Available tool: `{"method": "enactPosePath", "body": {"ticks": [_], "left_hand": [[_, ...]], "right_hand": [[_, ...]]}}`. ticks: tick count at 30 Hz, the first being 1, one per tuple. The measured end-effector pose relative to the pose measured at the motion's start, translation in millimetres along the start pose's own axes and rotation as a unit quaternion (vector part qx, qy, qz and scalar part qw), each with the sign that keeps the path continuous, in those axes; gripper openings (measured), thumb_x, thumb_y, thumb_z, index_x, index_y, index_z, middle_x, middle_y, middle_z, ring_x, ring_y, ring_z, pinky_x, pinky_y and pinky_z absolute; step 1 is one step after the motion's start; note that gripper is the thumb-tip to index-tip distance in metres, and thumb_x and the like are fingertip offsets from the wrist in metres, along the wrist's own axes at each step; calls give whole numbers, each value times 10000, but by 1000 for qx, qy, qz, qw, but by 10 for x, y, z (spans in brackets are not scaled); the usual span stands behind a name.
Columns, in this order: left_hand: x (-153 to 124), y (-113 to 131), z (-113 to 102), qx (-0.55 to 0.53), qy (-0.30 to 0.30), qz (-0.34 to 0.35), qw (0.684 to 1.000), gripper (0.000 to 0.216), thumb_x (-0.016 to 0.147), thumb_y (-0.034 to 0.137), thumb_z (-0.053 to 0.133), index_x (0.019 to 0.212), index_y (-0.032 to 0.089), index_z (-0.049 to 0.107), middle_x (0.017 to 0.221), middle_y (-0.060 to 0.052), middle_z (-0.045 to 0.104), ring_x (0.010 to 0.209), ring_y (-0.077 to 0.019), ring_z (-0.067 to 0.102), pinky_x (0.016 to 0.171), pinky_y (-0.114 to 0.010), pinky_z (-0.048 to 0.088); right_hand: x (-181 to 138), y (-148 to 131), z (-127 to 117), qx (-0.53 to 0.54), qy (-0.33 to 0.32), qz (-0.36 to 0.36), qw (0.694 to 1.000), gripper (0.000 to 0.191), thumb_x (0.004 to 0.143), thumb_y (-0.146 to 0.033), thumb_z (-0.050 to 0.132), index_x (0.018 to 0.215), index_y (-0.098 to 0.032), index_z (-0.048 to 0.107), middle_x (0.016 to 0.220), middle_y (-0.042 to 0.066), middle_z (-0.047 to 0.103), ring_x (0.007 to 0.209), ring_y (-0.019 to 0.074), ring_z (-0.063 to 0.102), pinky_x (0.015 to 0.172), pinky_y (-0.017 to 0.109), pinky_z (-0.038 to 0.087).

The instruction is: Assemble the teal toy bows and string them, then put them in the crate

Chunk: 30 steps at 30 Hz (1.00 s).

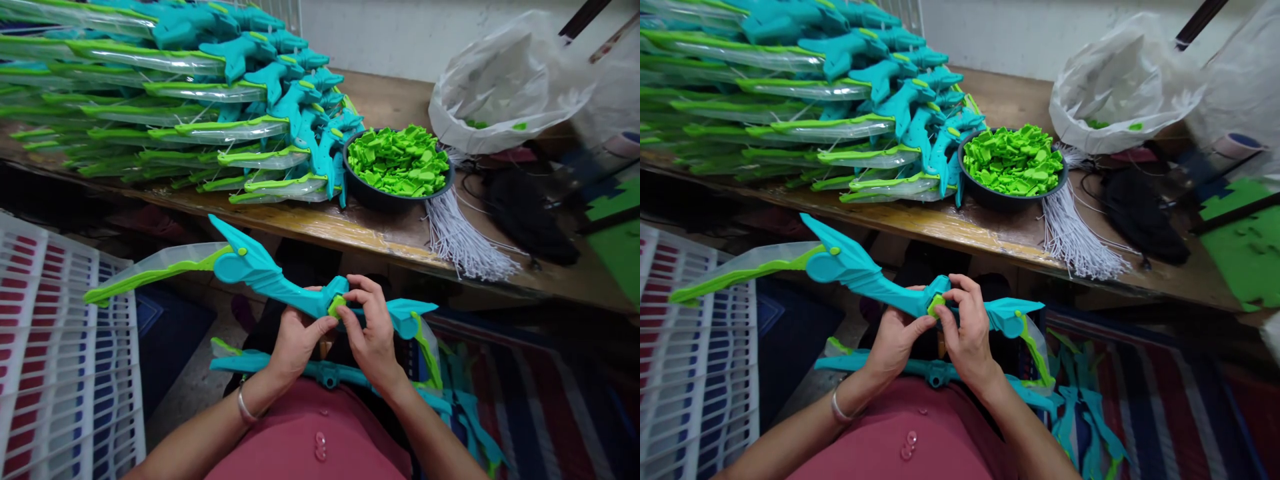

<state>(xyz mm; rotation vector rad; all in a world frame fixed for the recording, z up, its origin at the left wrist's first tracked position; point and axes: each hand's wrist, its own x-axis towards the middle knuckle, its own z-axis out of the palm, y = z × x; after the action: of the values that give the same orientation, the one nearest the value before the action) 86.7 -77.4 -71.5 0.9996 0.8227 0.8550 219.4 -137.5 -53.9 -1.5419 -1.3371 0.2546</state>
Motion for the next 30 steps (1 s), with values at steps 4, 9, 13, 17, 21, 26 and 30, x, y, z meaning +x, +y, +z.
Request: {"method": "enactPosePath", "body": {"ticks": [4,9,13,17,21,26,30], "left_hand": [[-8,33,-10,28,0,8,1000,471,731,308,875,1136,200,660,1028,-56,776,934,-251,728,872,-355,566],[-15,56,-1,47,13,26,998,473,722,312,878,1127,201,659,1004,-52,778,916,-250,731,860,-355,575],[-19,-5,4,21,8,13,1000,452,752,324,863,1135,198,659,1013,-54,775,919,-245,732,857,-350,581],[-39,-49,-14,14,18,3,1000,456,761,327,861,1145,208,646,1023,-51,772,936,-254,738,840,-350,591],[-42,-25,-46,42,9,14,999,429,754,318,862,1115,207,658,1001,-59,773,922,-263,742,829,-361,592],[30,-38,-86,49,8,13,999,452,725,317,871,1102,181,662,995,-81,771,922,-276,736,850,-377,581],[109,-60,-82,78,13,42,996,430,707,303,869,1067,174,671,961,-75,769,884,-270,732,831,-374,579]], "right_hand": [[-11,-15,2,12,-1,13,1000,64,994,-215,569,1054,-229,556,1362,129,548,1288,251,545,1065,435,481],[28,-63,-44,30,-19,44,998,51,985,-222,585,1027,-233,557,1374,113,546,1299,250,537,1078,442,464],[97,-76,-94,58,-68,90,992,47,963,-239,607,975,-225,563,1377,105,549,1251,247,563,1031,411,483],[214,19,-168,112,-143,155,971,369,923,-295,656,1261,-239,519,1310,97,605,1123,230,621,927,377,528],[350,113,-244,111,-255,156,948,384,874,-304,702,1234,-230,588,1065,38,674,913,201,632,806,335,524],[376,76,-216,74,-212,90,970,203,881,-245,672,1071,-213,607,936,11,628,838,172,576,763,295,465],[361,63,-180,54,-192,70,977,181,885,-226,647,1059,-205,601,925,17,608,825,170,564,740,286,451]]}}
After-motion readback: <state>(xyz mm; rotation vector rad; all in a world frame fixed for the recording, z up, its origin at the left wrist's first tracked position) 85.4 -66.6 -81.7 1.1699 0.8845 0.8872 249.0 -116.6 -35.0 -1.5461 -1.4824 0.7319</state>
